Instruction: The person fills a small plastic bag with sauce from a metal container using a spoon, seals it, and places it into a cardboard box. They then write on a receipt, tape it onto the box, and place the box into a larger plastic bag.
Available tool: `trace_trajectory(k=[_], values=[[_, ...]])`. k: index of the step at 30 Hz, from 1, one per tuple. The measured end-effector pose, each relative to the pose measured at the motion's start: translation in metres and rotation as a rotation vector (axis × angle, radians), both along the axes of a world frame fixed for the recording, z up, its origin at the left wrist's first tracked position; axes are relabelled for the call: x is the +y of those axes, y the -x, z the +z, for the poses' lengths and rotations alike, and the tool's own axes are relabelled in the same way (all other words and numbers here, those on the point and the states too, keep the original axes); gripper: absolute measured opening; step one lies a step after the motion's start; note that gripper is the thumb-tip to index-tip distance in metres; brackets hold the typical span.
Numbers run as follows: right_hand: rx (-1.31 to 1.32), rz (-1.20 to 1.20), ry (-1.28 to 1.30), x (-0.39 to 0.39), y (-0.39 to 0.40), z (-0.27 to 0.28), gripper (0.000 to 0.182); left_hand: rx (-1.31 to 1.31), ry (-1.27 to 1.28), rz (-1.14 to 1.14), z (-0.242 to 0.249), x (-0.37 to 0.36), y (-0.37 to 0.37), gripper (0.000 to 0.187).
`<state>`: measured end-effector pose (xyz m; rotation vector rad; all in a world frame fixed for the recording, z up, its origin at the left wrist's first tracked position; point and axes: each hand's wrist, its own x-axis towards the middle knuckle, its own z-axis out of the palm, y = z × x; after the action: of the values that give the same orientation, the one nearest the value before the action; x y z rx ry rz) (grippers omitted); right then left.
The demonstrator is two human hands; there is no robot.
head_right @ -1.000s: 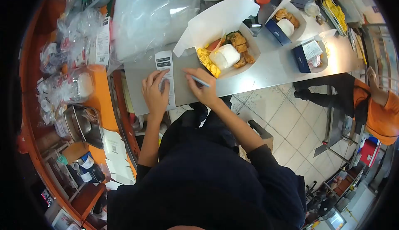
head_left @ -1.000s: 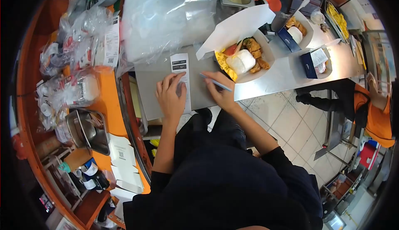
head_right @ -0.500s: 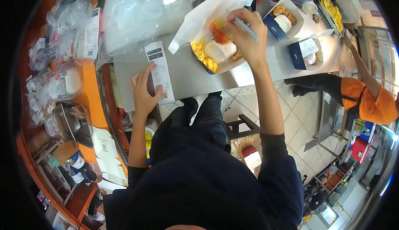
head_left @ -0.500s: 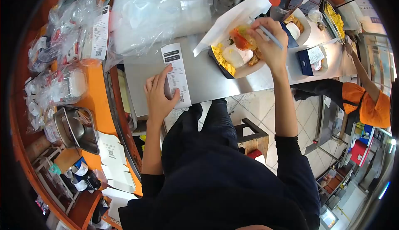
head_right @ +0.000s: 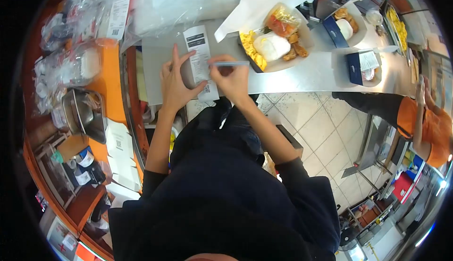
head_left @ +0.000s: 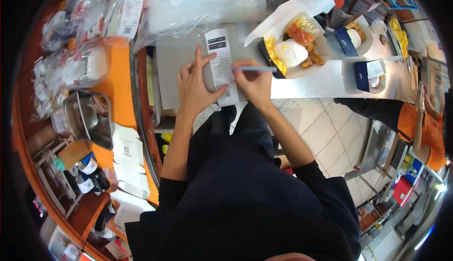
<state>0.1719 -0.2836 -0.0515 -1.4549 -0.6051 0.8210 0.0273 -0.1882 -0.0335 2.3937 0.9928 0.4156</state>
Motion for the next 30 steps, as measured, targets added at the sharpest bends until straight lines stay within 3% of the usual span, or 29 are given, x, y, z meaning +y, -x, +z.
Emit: trace_trajectory(k=[7,9,13,15,18,21,24,27,30], values=[[-0.102,0.113,0.016,0.026,-0.002,-0.010,0.009,-0.010,0.047,-0.011,0.000,0.000,0.000,0.136],[-0.282,0.111,-0.026,0.025,0.000,-0.004,0.012,-0.027,0.047,-0.014,-0.001,0.001,0.000,0.136],[-0.224,0.211,0.023,0.021,-0.005,-0.010,0.014,0.016,0.058,-0.008,0.004,0.000,-0.002,0.136],[-0.385,0.196,-0.086,0.020,-0.002,-0.004,0.014,0.012,0.062,-0.009,0.004,0.000,-0.001,0.136],[-0.227,0.042,-0.078,0.021,-0.001,-0.018,0.015,0.002,0.055,-0.017,0.002,0.002,-0.002,0.136],[-0.363,0.204,-0.036,0.020,-0.004,-0.003,0.010,0.021,0.058,-0.018,0.004,0.000,-0.001,0.136],[-0.352,0.028,-0.073,0.024,0.001,-0.011,0.010,0.048,0.045,-0.015,0.006,0.002,-0.003,0.136],[-0.342,0.195,0.000,0.015,-0.007,0.002,0.009,0.043,0.054,-0.017,0.006,0.000,-0.001,0.134],[-0.248,0.063,0.040,0.007,-0.013,-0.005,0.009,0.015,0.074,-0.006,0.007,0.003,-0.002,0.132]])
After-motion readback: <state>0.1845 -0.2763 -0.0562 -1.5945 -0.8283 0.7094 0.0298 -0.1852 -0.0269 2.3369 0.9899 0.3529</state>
